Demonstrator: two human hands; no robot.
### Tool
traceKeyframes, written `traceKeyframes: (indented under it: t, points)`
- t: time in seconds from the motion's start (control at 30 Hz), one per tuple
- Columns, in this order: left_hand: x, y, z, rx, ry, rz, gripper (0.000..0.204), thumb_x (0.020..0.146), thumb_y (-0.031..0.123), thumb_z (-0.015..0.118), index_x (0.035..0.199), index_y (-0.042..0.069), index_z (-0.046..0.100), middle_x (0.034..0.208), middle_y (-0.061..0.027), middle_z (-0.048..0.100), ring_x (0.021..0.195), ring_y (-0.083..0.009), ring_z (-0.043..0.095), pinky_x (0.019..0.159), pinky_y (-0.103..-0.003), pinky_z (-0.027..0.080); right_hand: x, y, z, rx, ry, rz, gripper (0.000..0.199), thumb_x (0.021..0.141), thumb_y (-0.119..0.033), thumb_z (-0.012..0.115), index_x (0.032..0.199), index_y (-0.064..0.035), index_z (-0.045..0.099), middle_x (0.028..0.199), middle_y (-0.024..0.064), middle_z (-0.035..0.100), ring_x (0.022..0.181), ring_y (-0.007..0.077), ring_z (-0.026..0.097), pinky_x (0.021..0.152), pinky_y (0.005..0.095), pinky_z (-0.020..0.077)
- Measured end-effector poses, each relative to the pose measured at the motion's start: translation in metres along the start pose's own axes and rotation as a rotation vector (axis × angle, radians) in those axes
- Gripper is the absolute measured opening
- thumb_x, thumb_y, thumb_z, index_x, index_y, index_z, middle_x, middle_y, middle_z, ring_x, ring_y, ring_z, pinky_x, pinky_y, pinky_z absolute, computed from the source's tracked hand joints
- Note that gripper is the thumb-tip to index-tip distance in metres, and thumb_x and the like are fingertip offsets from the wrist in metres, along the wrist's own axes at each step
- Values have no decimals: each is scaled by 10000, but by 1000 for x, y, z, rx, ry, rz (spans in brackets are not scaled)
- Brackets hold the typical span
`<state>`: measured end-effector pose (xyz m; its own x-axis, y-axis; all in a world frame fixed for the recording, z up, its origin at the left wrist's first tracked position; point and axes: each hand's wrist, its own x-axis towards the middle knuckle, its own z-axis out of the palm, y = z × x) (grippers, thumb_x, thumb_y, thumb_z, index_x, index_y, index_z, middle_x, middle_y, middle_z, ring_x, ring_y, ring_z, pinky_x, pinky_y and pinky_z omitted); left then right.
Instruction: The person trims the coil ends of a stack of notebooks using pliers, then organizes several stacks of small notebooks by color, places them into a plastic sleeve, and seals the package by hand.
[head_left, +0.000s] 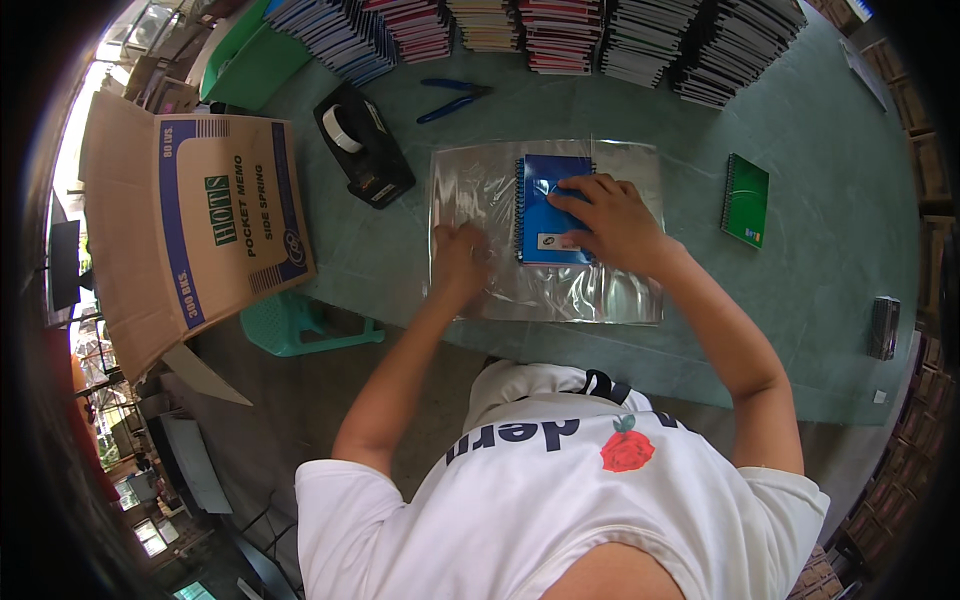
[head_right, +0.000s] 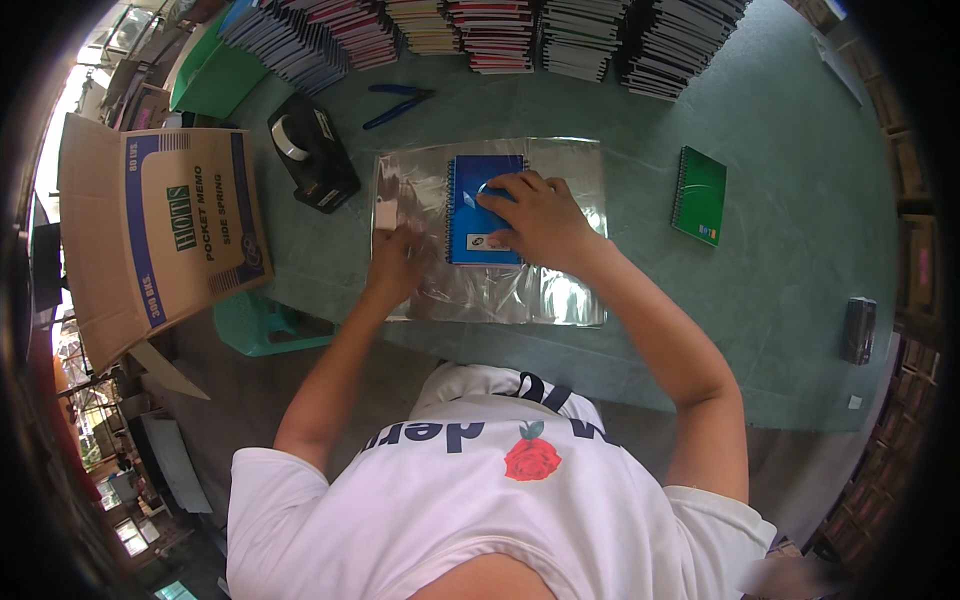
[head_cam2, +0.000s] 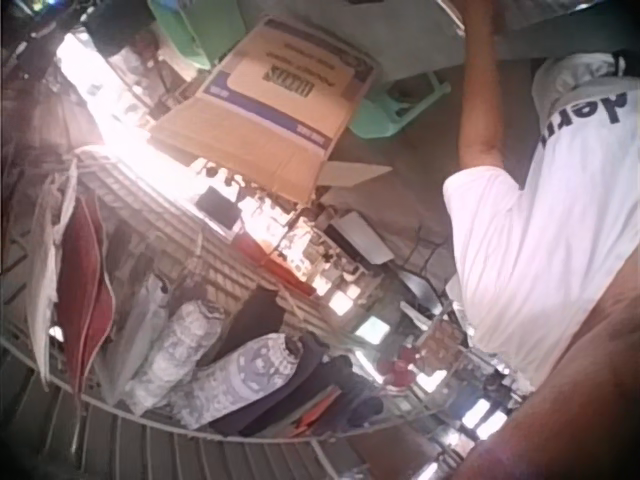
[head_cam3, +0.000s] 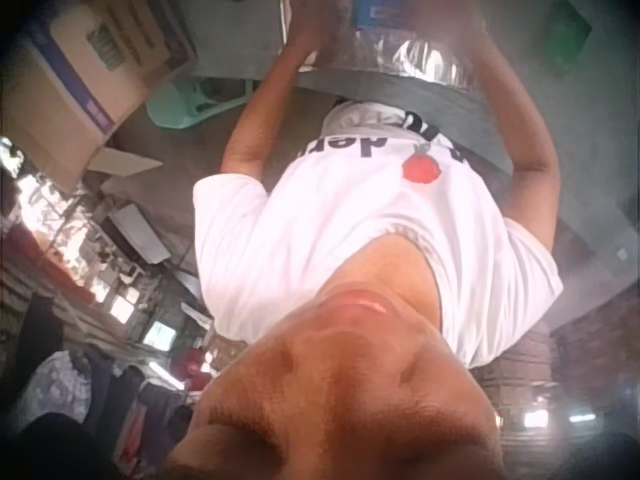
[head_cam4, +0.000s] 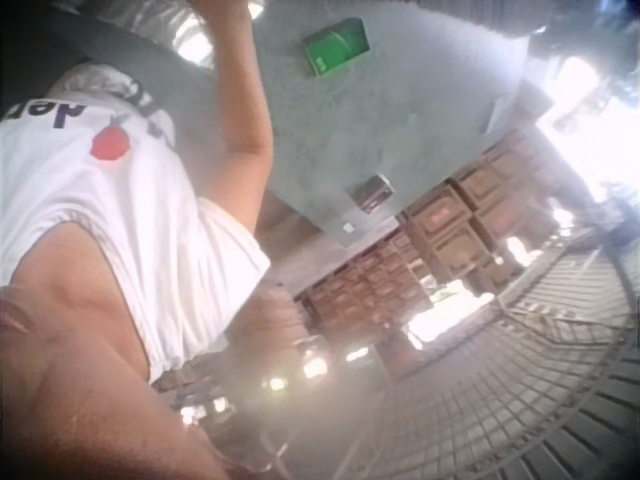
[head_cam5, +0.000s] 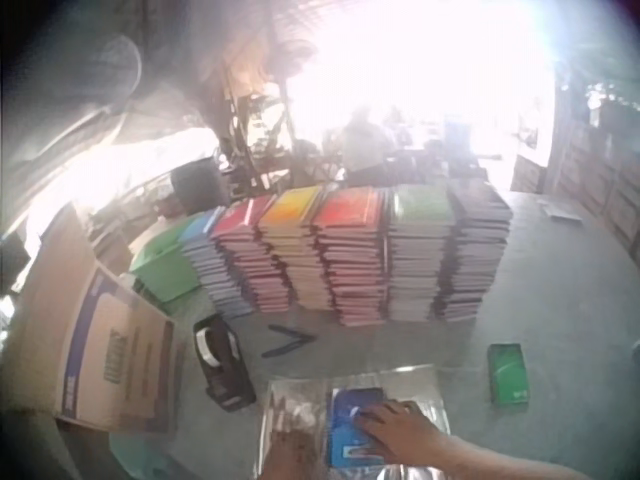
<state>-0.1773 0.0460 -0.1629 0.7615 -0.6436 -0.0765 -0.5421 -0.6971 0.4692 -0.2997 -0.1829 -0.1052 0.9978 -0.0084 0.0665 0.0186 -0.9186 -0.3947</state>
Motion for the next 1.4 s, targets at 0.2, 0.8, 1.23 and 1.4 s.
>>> traceKeyframes:
  t: [0.2,0.8,1.23,1.4]
  points:
    - [17,16,-31,-855,24,-546,464,730,165,724,1095,-3,492,849,-147,583,772,-250,600,700,-317,478,-1,-4,-3,72,-17,1,648,714,-416,697,1266,-137,502,1305,92,432,1246,305,361,1013,455,290]
    - [53,70,-51,-154,-234,480,205,789,182,569,781,-19,529,830,-156,599,695,-299,597,592,-397,461,-4,-5,6,71,-49,96,916,604,-486,757,1363,-148,370,1460,75,275,1380,342,115,1087,555,159]
    - [44,95,-27,170,-404,643,311,738,220,635,881,-54,604,868,-195,617,779,-325,627,682,-423,503,10,-17,-17,111,-4,-55,970,574,-280,809,1402,-189,311,1416,40,360,1345,331,210,1060,519,187]
    - [31,90,-29,29,-242,832,308,794,259,606,941,-11,638,950,-168,631,882,-320,611,799,-422,473,2,-27,-13,-45,-72,-76,794,665,-275,737,1367,-221,368,1320,-47,472,1220,250,394,975,459,265]
